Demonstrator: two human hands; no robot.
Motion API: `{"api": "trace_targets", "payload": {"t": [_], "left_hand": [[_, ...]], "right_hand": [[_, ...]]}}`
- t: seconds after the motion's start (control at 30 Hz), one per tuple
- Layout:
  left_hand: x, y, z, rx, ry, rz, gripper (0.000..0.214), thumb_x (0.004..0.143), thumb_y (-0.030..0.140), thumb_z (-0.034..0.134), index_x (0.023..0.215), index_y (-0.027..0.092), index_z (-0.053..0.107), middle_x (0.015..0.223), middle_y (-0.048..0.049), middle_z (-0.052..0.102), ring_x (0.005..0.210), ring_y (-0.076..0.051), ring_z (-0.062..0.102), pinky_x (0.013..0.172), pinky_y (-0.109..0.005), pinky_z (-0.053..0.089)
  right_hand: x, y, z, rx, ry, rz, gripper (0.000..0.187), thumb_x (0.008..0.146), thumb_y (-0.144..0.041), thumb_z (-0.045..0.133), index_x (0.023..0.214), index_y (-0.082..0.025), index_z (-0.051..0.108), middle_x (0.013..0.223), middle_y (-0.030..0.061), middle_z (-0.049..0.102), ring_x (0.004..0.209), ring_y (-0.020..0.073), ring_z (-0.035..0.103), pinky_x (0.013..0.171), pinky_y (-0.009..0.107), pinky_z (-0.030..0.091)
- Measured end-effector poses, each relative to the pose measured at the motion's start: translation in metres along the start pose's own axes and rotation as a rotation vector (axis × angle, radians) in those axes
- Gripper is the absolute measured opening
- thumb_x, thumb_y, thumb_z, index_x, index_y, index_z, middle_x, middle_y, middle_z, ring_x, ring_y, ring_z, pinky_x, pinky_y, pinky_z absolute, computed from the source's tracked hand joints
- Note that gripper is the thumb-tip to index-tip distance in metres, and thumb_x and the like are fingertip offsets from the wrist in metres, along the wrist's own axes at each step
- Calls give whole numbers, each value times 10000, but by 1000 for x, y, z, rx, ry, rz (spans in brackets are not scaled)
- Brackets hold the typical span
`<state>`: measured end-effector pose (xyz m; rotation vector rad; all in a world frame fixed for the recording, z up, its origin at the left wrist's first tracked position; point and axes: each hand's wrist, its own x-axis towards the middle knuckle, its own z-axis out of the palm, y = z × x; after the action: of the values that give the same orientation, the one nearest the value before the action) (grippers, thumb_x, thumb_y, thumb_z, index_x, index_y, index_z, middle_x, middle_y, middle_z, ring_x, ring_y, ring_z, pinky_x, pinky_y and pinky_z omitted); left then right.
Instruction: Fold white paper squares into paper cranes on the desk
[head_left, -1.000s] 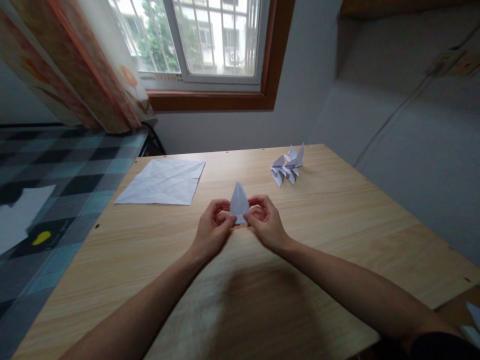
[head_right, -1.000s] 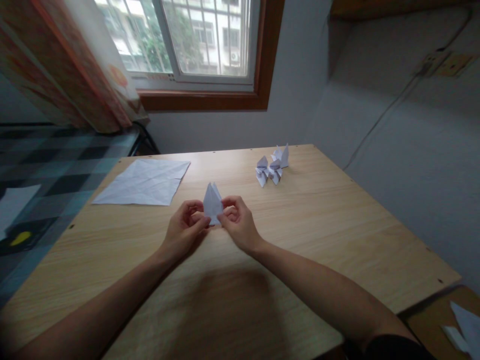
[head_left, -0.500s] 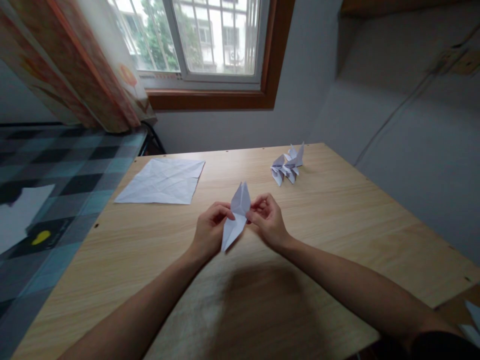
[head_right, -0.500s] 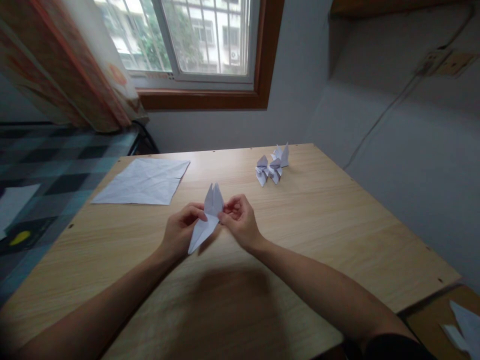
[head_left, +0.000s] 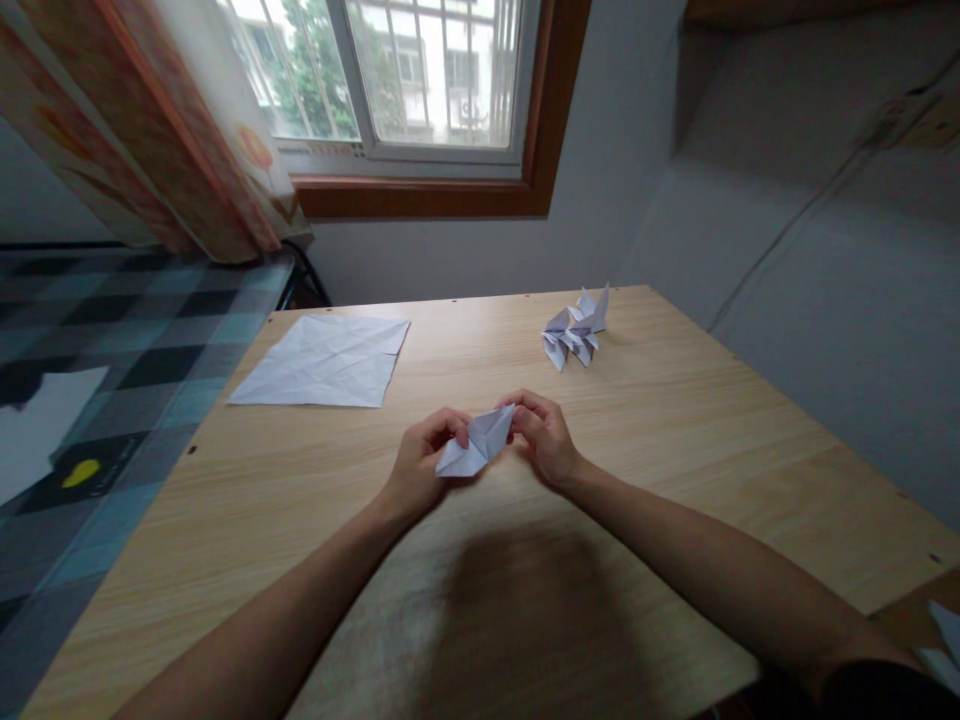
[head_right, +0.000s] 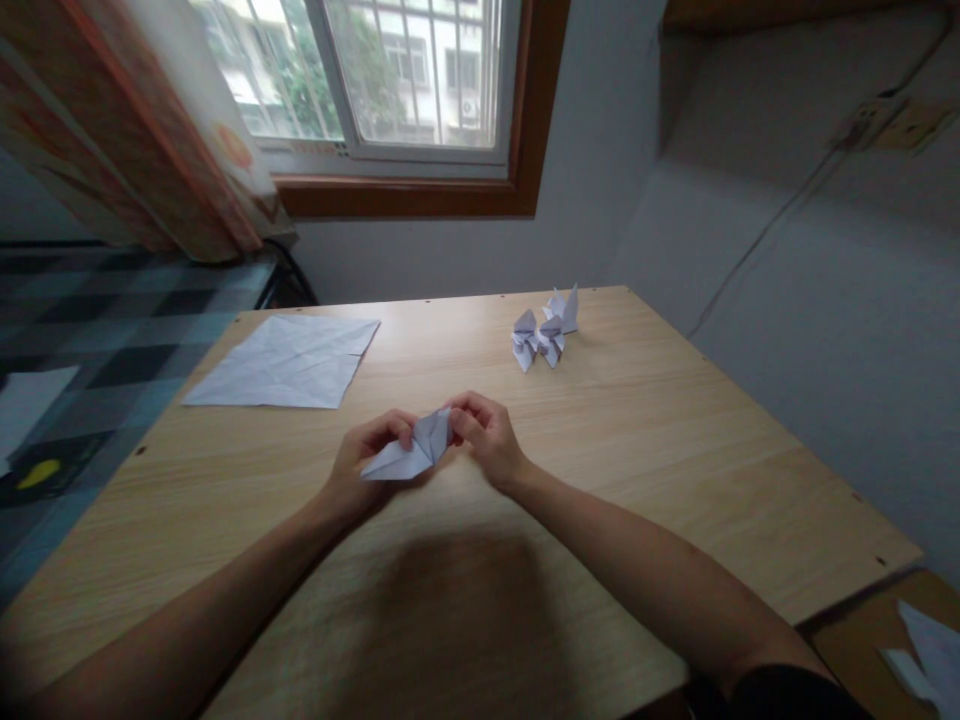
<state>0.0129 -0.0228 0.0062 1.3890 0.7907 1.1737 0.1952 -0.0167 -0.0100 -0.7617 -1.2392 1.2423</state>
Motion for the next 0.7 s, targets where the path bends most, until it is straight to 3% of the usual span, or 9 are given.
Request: {"api": "trace_targets", "payload": {"t": [0.27,0.43,0.6,0.7], "left_hand": [[2,5,1,-50,-73,21,314,705,359,822,608,164,595,773,-53,681,692,-169,621,642,-271,485],[3,2,-2,65,-27,52,325,661,412,846,582,166,648,866,-87,652,759,-184,618,653,-273,502],[3,2,-2,205,124,75,159,669,312,779,593,191,711,958,-79,609,832,-192,588,637,-252,486],[2,2,-2,173,114,-12,226,786,336,605,664,188,724,756,-49,617,683,-176,556,568,-263,434]], "right_hand": [[-2,-3,8,-11,-8,-27,236,806,-416,692,754,-197,623,656,-32,570,572,107,501,535,227,414],[-1,-1,9,-109,17,-33,183,776,-363,709,763,-186,661,677,-15,613,599,121,536,544,238,439],[6,6,4,-56,227,3,260,792,-419,717,720,-188,623,608,-32,594,497,99,495,468,227,405],[10,6,0,-45,307,-4,300,778,-448,730,700,-192,595,576,-37,588,467,96,500,454,228,421]]}}
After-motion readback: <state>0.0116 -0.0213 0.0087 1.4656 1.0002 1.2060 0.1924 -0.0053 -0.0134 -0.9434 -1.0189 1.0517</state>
